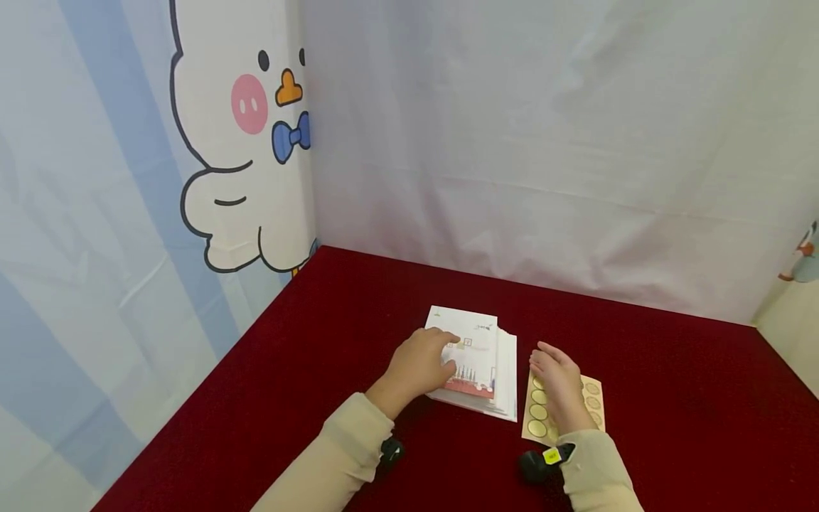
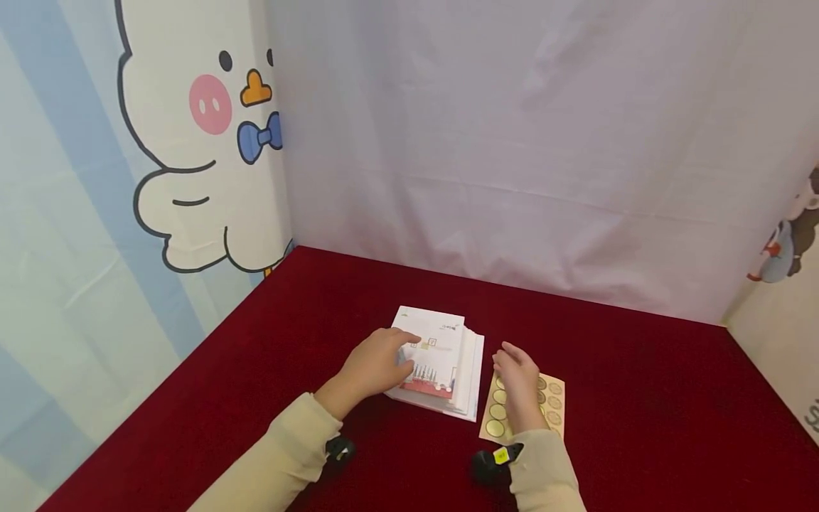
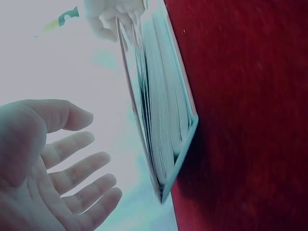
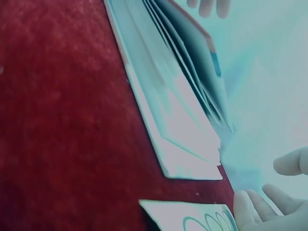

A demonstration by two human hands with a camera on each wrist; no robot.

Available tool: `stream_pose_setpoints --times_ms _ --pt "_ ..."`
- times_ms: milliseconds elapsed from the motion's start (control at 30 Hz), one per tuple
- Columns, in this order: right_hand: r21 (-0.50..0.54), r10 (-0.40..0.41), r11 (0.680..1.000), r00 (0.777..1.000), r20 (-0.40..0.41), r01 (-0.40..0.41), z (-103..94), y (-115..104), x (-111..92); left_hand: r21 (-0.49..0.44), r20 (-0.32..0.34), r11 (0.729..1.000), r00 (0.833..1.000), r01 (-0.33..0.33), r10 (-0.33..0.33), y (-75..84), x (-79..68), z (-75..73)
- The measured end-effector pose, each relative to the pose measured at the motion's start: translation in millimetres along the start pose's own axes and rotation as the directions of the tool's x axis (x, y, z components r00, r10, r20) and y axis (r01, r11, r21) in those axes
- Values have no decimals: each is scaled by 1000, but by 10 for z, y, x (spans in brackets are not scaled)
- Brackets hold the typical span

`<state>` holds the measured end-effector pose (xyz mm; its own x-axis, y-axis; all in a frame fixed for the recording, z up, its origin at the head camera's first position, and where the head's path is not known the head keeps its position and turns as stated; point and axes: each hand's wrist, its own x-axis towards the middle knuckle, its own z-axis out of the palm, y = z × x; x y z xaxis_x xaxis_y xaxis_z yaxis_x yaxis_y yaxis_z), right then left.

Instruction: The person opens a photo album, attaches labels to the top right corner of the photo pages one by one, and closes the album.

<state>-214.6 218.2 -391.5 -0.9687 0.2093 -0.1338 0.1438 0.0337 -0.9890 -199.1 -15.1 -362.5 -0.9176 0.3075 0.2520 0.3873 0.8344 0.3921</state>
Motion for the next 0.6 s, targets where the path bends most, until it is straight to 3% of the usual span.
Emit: stream_pose_setpoints --times_ms 300,600 --pt "-18 4 1000 1000 -4 -4 -95 -51 -88 -63 -31 997 999 41 -43 -201 -69 -122" --pt "-37 -16 999 1000 -17 15 -214 -80 -176 -59 -70 997 996 56 -60 -419 -153 -226"
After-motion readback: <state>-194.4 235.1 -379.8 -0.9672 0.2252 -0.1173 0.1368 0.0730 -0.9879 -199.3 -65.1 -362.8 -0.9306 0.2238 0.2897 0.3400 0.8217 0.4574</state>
